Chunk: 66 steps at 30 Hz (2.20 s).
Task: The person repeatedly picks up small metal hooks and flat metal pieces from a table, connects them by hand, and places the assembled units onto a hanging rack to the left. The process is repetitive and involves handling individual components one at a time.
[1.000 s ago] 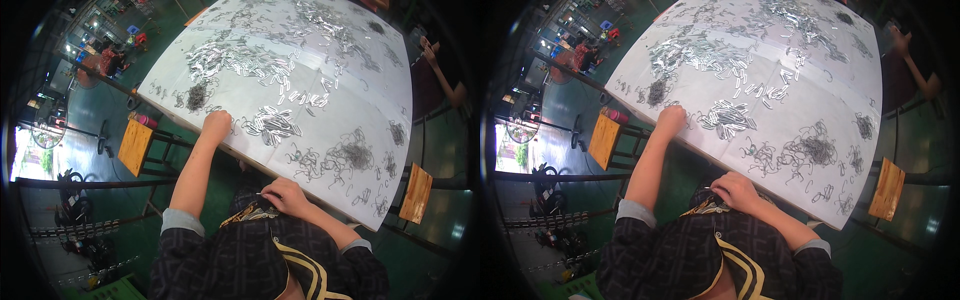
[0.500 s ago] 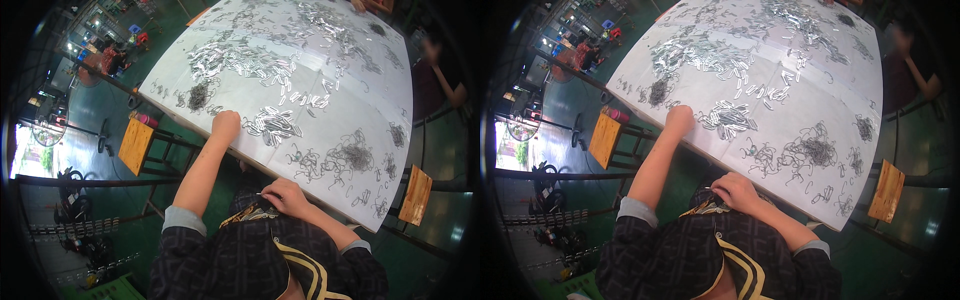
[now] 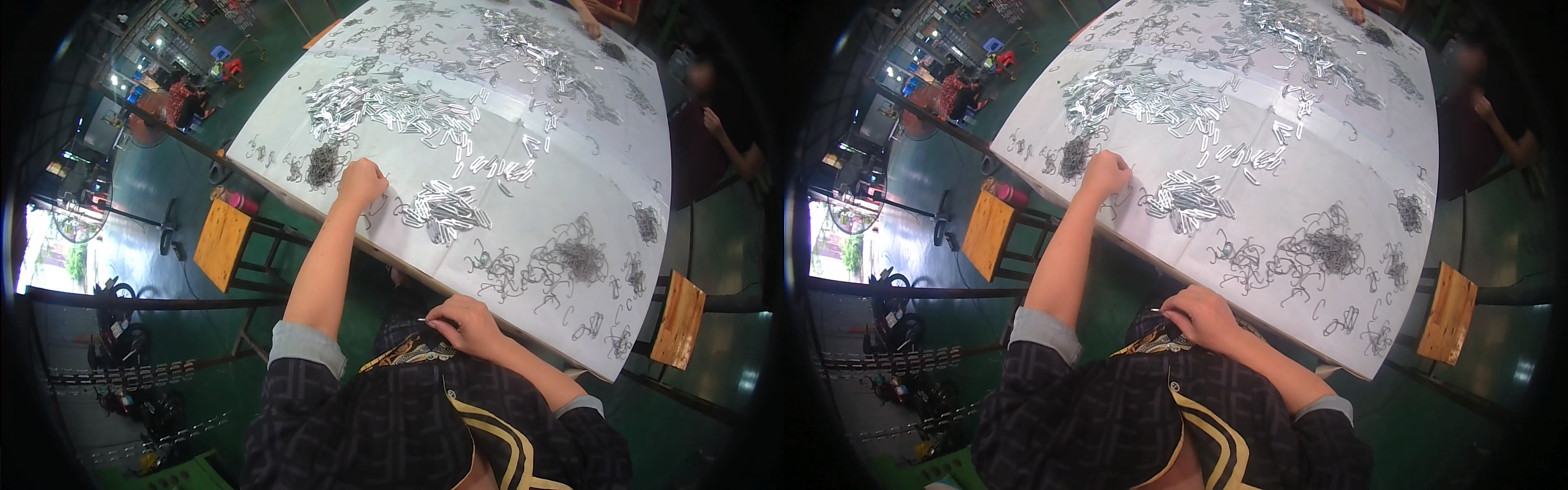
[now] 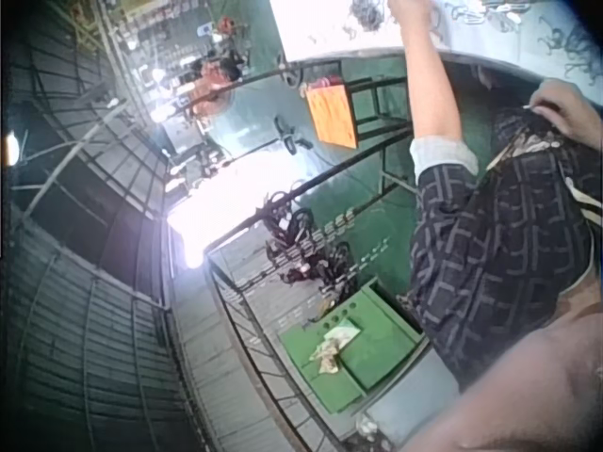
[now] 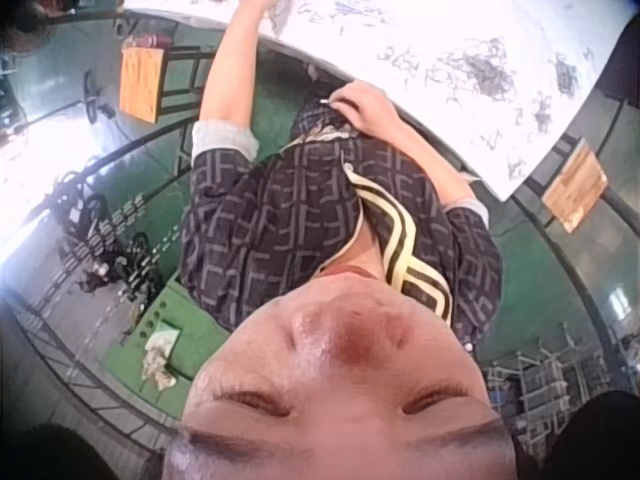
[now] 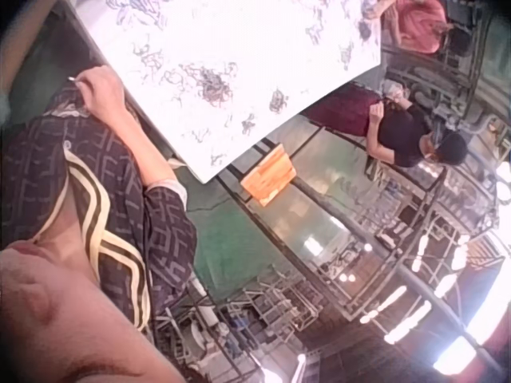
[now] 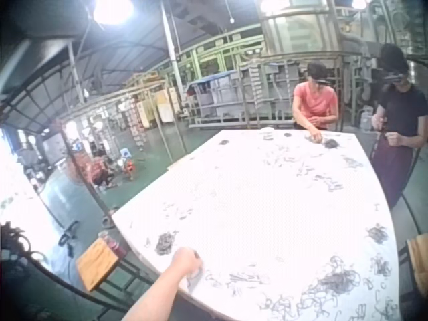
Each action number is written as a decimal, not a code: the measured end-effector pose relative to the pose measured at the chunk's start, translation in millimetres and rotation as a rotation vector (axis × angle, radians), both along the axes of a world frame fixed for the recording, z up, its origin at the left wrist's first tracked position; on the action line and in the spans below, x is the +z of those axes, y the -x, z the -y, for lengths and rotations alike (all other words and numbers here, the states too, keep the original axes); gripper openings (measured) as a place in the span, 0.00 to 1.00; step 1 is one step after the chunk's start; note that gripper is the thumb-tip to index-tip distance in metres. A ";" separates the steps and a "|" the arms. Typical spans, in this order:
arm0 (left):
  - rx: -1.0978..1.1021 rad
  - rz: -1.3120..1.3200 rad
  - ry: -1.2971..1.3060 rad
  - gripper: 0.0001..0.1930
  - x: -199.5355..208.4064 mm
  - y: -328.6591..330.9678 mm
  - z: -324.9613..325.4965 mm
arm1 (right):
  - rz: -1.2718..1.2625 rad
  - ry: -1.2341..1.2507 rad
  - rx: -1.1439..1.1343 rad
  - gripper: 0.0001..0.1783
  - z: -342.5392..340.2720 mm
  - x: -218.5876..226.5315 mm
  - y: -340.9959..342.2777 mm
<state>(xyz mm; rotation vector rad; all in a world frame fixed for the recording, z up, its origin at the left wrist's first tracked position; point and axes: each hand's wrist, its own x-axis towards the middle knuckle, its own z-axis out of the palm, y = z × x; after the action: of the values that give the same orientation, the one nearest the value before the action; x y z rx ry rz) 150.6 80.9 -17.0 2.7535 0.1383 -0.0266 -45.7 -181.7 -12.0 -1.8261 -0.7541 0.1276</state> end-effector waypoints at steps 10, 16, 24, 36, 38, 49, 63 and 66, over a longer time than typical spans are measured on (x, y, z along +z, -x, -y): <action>-0.104 -0.120 -0.303 0.05 -7.3 31.3 5.0 | 0.013 -0.013 0.014 0.06 -2.4 -1.4 -1.1; -0.188 -0.073 -0.423 0.06 -5.7 36.3 21.1 | 0.016 -0.014 0.032 0.06 -4.7 0.3 -2.0; -0.089 -0.117 -0.308 0.05 3.5 28.0 17.8 | 0.021 0.019 0.004 0.06 -0.9 -0.7 0.4; -0.047 -0.055 -0.321 0.08 15.4 25.6 24.5 | 0.018 0.028 0.009 0.07 -1.5 3.2 0.4; -0.042 -0.016 -0.195 0.06 2.5 12.9 10.0 | 0.015 0.031 0.011 0.07 -1.0 2.0 0.9; -0.206 0.027 -0.177 0.09 -13.4 48.6 -40.2 | -0.006 0.018 0.010 0.06 -1.2 -0.3 2.7; -0.067 0.214 0.045 0.07 -31.6 82.1 -31.3 | 0.008 -0.001 0.026 0.06 -5.5 -2.1 1.5; 0.056 0.257 0.042 0.06 -34.1 82.2 -20.4 | 0.004 0.006 0.020 0.06 -4.0 -0.4 1.3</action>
<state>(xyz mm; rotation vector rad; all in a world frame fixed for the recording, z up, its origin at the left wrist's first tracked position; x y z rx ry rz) 68.4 101.3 -51.0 2.6811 0.1426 0.3337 -47.0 -177.8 -12.3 -1.8247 -0.7757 0.1396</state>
